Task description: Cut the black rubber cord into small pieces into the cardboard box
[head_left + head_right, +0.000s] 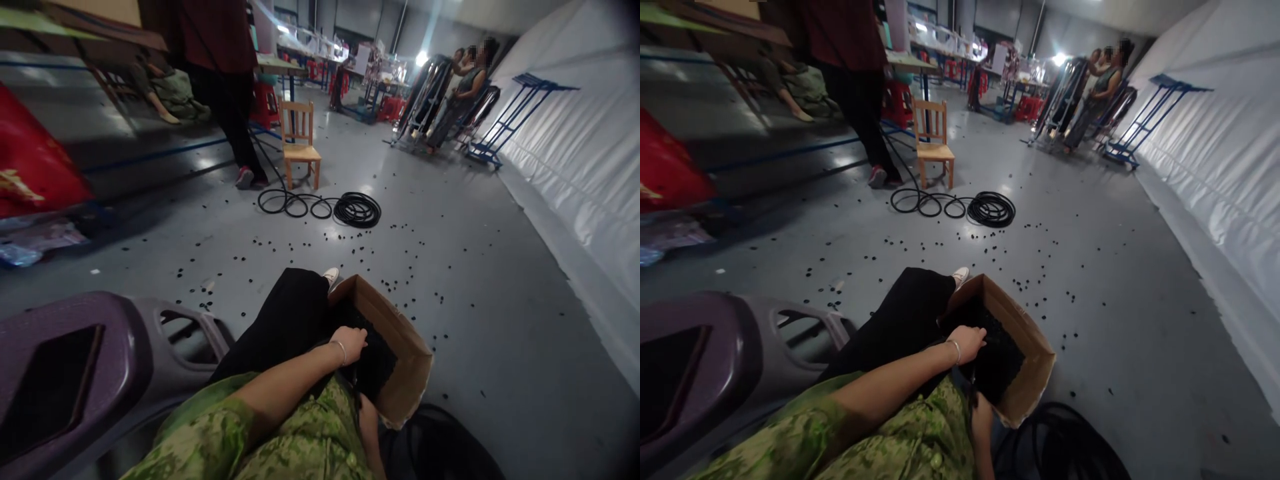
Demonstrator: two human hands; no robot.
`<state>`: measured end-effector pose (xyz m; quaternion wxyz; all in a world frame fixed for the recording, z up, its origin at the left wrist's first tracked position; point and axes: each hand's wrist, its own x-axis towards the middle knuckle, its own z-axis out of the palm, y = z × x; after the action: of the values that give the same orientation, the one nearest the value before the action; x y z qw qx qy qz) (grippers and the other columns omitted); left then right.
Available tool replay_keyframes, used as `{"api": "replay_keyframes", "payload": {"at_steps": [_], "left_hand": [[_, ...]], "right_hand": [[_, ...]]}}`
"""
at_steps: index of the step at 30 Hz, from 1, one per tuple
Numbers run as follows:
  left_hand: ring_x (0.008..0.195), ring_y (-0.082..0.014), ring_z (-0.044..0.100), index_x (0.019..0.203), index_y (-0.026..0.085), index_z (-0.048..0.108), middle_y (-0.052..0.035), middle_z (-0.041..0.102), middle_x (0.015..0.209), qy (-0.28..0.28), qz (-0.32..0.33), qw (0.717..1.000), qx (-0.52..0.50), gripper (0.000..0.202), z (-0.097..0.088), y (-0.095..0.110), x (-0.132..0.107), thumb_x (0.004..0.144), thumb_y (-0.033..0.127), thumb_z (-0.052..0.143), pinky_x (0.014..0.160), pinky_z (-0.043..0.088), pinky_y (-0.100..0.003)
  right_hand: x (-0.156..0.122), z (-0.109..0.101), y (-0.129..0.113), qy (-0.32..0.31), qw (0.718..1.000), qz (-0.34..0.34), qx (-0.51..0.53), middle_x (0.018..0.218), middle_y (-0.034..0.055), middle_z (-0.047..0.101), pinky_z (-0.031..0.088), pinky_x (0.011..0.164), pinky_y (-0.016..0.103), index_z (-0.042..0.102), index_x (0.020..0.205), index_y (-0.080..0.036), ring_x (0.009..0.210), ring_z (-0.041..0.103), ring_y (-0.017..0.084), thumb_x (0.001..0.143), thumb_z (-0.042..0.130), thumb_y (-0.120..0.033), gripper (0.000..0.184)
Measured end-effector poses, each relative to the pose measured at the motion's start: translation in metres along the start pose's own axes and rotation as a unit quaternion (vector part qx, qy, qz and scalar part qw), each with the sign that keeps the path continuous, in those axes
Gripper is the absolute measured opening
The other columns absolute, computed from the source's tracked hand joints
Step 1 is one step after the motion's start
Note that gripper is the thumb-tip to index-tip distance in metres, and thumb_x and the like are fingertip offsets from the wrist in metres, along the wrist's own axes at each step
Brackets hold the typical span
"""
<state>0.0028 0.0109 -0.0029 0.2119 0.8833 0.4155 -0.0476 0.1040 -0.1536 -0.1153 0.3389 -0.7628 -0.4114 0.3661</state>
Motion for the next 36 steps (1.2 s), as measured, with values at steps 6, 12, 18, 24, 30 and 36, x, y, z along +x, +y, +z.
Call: {"api": "replay_keyframes", "payload": {"at_steps": [6, 12, 18, 24, 30, 36], "left_hand": [[0.089, -0.0262, 0.067, 0.102, 0.015, 0.058, -0.0133, 0.065, 0.1, 0.021, -0.013, 1.0, -0.007, 0.024, 0.002, 0.002, -0.001, 0.091, 0.032, 0.044, 0.072, 0.053, -0.036], [0.088, -0.0283, 0.068, 0.102, 0.015, 0.061, -0.0133, 0.067, 0.098, -0.041, 0.049, 0.997, 0.034, 0.025, 0.01, 0.001, -0.001, 0.087, 0.032, 0.05, 0.07, 0.053, -0.038], [0.087, -0.0267, 0.068, 0.101, 0.015, 0.062, -0.0129, 0.068, 0.097, -0.022, 0.065, 0.997, 0.036, 0.028, 0.005, 0.004, -0.004, 0.089, 0.036, 0.047, 0.07, 0.053, -0.036], [0.085, -0.0218, 0.066, 0.102, 0.018, 0.059, -0.0094, 0.066, 0.099, 0.091, 0.036, 0.995, -0.003, 0.027, -0.031, -0.004, 0.0, 0.093, 0.036, 0.041, 0.072, 0.051, -0.032], [0.088, -0.0206, 0.062, 0.112, 0.02, 0.057, -0.0096, 0.062, 0.103, 0.221, 0.071, 0.972, 0.033, 0.032, -0.122, -0.02, 0.024, 0.096, 0.036, 0.035, 0.069, 0.047, -0.03], [0.082, -0.019, 0.059, 0.116, 0.018, 0.057, -0.0104, 0.061, 0.106, 0.313, 0.087, 0.941, 0.098, 0.036, -0.251, -0.051, 0.056, 0.097, 0.039, 0.035, 0.065, 0.041, -0.029]], "right_hand": [[0.008, 0.006, -0.003, -0.051, 0.998, 0.007, -0.041, 0.081, 0.0068, 0.076, 0.052, 0.077, 0.036, 0.076, 0.071, -0.026, 0.084, 0.069, 0.032, 0.059, 0.048, -0.045, 0.037], [0.007, 0.008, 0.007, -0.04, 0.998, 0.02, -0.046, 0.082, 0.001, 0.076, 0.051, 0.076, 0.038, 0.076, 0.075, -0.032, 0.086, 0.069, 0.033, 0.057, 0.052, -0.043, 0.033], [0.005, 0.009, 0.008, -0.033, 0.999, 0.017, -0.036, 0.078, -0.0007, 0.076, 0.051, 0.071, 0.037, 0.075, 0.073, -0.032, 0.082, 0.069, 0.033, 0.056, 0.053, -0.043, 0.03], [0.006, 0.007, 0.007, -0.029, 0.999, 0.0, -0.025, 0.074, -0.0071, 0.075, 0.051, 0.072, 0.039, 0.073, 0.068, -0.04, 0.08, 0.07, 0.032, 0.054, 0.052, -0.044, 0.026], [0.009, 0.006, 0.005, -0.027, 0.999, -0.017, -0.007, 0.075, -0.0093, 0.075, 0.052, 0.074, 0.042, 0.072, 0.065, -0.042, 0.081, 0.071, 0.033, 0.052, 0.053, -0.044, 0.023], [0.006, 0.008, 0.006, -0.03, 0.999, -0.012, -0.019, 0.072, -0.0086, 0.075, 0.052, 0.072, 0.042, 0.072, 0.066, -0.041, 0.08, 0.071, 0.034, 0.054, 0.057, -0.045, 0.021]]}}
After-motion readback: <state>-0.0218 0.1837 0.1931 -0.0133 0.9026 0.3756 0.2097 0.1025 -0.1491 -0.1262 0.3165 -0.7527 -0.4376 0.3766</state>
